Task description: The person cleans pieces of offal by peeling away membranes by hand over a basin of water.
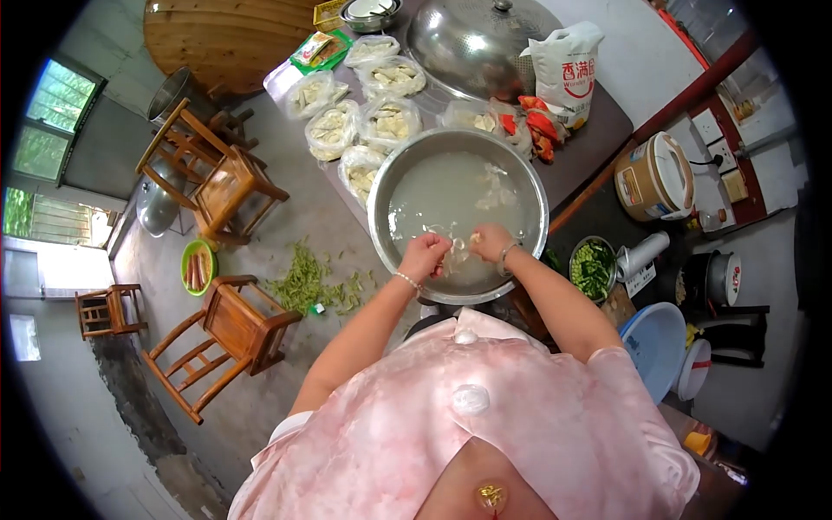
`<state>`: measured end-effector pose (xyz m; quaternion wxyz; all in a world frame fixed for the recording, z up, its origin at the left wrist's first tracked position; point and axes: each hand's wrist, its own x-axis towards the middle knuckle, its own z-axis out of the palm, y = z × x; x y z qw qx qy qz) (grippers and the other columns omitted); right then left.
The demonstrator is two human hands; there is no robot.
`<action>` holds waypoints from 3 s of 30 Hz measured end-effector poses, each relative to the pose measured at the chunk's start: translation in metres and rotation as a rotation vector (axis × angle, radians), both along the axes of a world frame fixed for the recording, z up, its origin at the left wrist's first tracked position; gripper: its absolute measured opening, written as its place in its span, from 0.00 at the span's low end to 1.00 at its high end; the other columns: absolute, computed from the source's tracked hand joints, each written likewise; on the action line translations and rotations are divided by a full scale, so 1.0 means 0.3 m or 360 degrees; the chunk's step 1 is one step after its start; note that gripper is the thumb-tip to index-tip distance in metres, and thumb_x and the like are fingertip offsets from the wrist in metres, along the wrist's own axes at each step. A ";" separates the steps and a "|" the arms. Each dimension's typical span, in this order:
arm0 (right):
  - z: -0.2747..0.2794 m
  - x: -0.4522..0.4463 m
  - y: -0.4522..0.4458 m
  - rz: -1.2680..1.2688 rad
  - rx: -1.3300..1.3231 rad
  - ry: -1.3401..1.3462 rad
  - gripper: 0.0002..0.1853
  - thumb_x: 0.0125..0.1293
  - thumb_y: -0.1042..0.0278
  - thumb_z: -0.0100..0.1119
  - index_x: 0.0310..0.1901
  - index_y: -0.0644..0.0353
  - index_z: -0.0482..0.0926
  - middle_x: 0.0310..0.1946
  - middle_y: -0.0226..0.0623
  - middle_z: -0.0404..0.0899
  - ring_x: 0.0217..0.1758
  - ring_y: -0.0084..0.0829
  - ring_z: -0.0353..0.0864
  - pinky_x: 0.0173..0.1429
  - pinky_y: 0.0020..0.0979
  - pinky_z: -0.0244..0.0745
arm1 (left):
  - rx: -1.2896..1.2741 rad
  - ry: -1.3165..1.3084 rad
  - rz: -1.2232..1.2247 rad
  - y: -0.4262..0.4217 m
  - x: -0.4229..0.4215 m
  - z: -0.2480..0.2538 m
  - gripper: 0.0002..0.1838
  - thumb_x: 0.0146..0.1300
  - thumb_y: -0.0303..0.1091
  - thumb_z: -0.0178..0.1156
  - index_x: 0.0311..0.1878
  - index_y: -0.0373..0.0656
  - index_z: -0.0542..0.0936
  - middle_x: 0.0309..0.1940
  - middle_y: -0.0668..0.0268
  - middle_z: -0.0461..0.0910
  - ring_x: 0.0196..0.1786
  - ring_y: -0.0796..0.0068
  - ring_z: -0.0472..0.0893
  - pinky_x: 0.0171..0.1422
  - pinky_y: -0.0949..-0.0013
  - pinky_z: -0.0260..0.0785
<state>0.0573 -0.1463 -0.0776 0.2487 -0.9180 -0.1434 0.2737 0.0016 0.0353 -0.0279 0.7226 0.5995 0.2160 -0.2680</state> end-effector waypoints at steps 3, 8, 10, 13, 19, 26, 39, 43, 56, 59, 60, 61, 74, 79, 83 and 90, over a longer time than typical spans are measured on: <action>0.089 0.001 -0.002 -0.0153 0.0278 0.0002 0.12 0.46 0.59 0.58 0.24 0.60 0.77 0.23 0.46 0.76 0.28 0.43 0.76 0.34 0.37 0.71 | 0.0043 -0.0154 -0.0004 -0.029 0.006 -0.021 0.10 0.54 0.36 0.58 0.31 0.39 0.76 0.16 0.72 0.70 0.15 0.83 0.69 0.17 0.80 0.59; 0.205 -0.058 0.031 -0.0047 0.0172 -0.0354 0.13 0.44 0.57 0.59 0.21 0.59 0.77 0.21 0.44 0.76 0.27 0.44 0.76 0.33 0.39 0.70 | 0.0287 -0.0220 -0.0149 -0.069 0.019 0.019 0.14 0.51 0.41 0.61 0.32 0.39 0.76 0.19 0.71 0.73 0.17 0.84 0.71 0.19 0.80 0.62; 0.205 -0.081 0.018 0.0008 0.0097 -0.0554 0.11 0.47 0.59 0.58 0.21 0.59 0.76 0.19 0.44 0.75 0.25 0.45 0.74 0.30 0.39 0.69 | 0.0297 -0.0308 -0.0155 -0.078 0.021 0.023 0.14 0.50 0.41 0.62 0.32 0.40 0.76 0.20 0.71 0.74 0.19 0.84 0.71 0.19 0.81 0.62; 0.228 -0.096 0.010 0.0143 0.0068 -0.0644 0.10 0.50 0.61 0.55 0.22 0.59 0.76 0.19 0.45 0.74 0.23 0.47 0.73 0.29 0.42 0.68 | 0.0393 -0.0480 -0.0312 -0.079 0.015 0.013 0.13 0.51 0.40 0.61 0.34 0.41 0.75 0.22 0.71 0.75 0.20 0.84 0.72 0.19 0.81 0.62; 0.255 -0.108 0.000 -0.0025 0.0556 -0.0278 0.09 0.53 0.65 0.52 0.33 0.59 0.78 0.21 0.44 0.76 0.25 0.39 0.76 0.31 0.35 0.70 | 0.0137 -0.0376 -0.0185 -0.072 0.021 -0.004 0.11 0.50 0.36 0.61 0.31 0.39 0.74 0.19 0.67 0.75 0.18 0.82 0.73 0.18 0.78 0.63; 0.262 -0.134 0.005 -0.0350 0.0931 -0.0092 0.10 0.55 0.71 0.53 0.39 0.63 0.77 0.21 0.37 0.76 0.20 0.23 0.73 0.27 0.24 0.69 | -0.0020 -0.0157 -0.0409 -0.076 0.012 0.017 0.12 0.59 0.42 0.48 0.29 0.42 0.70 0.15 0.70 0.68 0.14 0.82 0.64 0.14 0.79 0.54; 0.188 -0.141 0.030 -0.1102 0.1600 0.0755 0.10 0.61 0.68 0.47 0.34 0.65 0.74 0.17 0.29 0.70 0.12 0.19 0.67 0.15 0.22 0.64 | -0.0152 -0.0152 -0.0033 -0.133 -0.029 -0.013 0.16 0.59 0.43 0.40 0.23 0.44 0.68 0.13 0.72 0.64 0.11 0.83 0.58 0.12 0.78 0.47; 0.181 -0.121 0.016 -0.1213 0.1765 0.0968 0.09 0.61 0.67 0.48 0.36 0.64 0.74 0.18 0.30 0.71 0.13 0.20 0.67 0.15 0.22 0.64 | -0.0036 -0.0213 -0.0049 -0.129 -0.017 0.011 0.16 0.58 0.41 0.40 0.23 0.41 0.67 0.13 0.70 0.64 0.11 0.80 0.61 0.13 0.76 0.52; 0.151 -0.118 -0.043 -0.1222 0.1854 0.1111 0.15 0.55 0.76 0.54 0.46 0.64 0.71 0.34 0.34 0.77 0.34 0.23 0.76 0.33 0.23 0.74 | 0.0681 -0.0731 -0.0321 -0.084 0.001 -0.195 0.17 0.56 0.40 0.54 0.41 0.37 0.77 0.16 0.69 0.73 0.18 0.81 0.69 0.23 0.76 0.62; 0.160 -0.118 -0.043 -0.1261 0.1722 0.1024 0.15 0.54 0.77 0.56 0.45 0.63 0.72 0.34 0.32 0.77 0.34 0.22 0.76 0.32 0.21 0.73 | 0.0681 -0.0533 -0.0409 -0.073 -0.002 -0.116 0.14 0.54 0.39 0.56 0.37 0.38 0.79 0.17 0.68 0.74 0.16 0.80 0.70 0.22 0.75 0.63; 0.155 -0.115 -0.045 -0.1254 0.1707 0.0998 0.15 0.53 0.77 0.56 0.45 0.63 0.73 0.34 0.32 0.77 0.34 0.22 0.76 0.31 0.20 0.72 | 0.0669 -0.0528 -0.0383 -0.076 -0.006 -0.087 0.13 0.53 0.38 0.58 0.35 0.39 0.79 0.17 0.65 0.75 0.16 0.79 0.71 0.22 0.74 0.64; 0.142 -0.117 -0.049 -0.1251 0.1690 0.0974 0.15 0.53 0.77 0.57 0.44 0.62 0.73 0.33 0.31 0.77 0.33 0.21 0.76 0.31 0.20 0.72 | 0.0654 -0.0520 -0.0358 -0.082 -0.010 -0.063 0.11 0.52 0.38 0.59 0.33 0.39 0.80 0.17 0.63 0.76 0.15 0.77 0.72 0.23 0.73 0.65; 0.138 -0.146 0.001 -0.1060 0.1562 0.0481 0.11 0.50 0.79 0.59 0.38 0.67 0.77 0.29 0.35 0.78 0.28 0.21 0.75 0.29 0.20 0.71 | 0.0183 -0.0201 0.0044 -0.092 0.016 -0.005 0.06 0.50 0.30 0.59 0.27 0.36 0.78 0.15 0.70 0.73 0.14 0.84 0.68 0.15 0.80 0.57; 0.199 -0.146 0.024 -0.1016 0.1456 0.0448 0.12 0.51 0.78 0.59 0.40 0.69 0.76 0.31 0.37 0.78 0.30 0.22 0.77 0.30 0.21 0.73 | -0.0035 -0.0090 0.0181 -0.101 0.003 -0.026 0.06 0.51 0.30 0.58 0.28 0.38 0.78 0.16 0.71 0.73 0.12 0.85 0.67 0.14 0.81 0.53; 0.164 -0.142 0.002 -0.1069 0.1647 0.0519 0.12 0.52 0.78 0.58 0.40 0.70 0.76 0.30 0.37 0.78 0.29 0.22 0.77 0.30 0.19 0.73 | -0.0080 -0.0134 0.0128 -0.097 -0.005 0.006 0.06 0.51 0.30 0.58 0.30 0.37 0.78 0.17 0.71 0.73 0.12 0.85 0.65 0.13 0.81 0.51; 0.176 -0.155 -0.001 -0.1072 0.1634 0.0541 0.11 0.51 0.79 0.58 0.38 0.71 0.76 0.28 0.36 0.78 0.25 0.21 0.75 0.28 0.19 0.72 | 0.0071 -0.0214 0.0137 -0.107 -0.014 0.036 0.06 0.50 0.31 0.58 0.28 0.38 0.78 0.15 0.72 0.72 0.12 0.86 0.66 0.14 0.82 0.54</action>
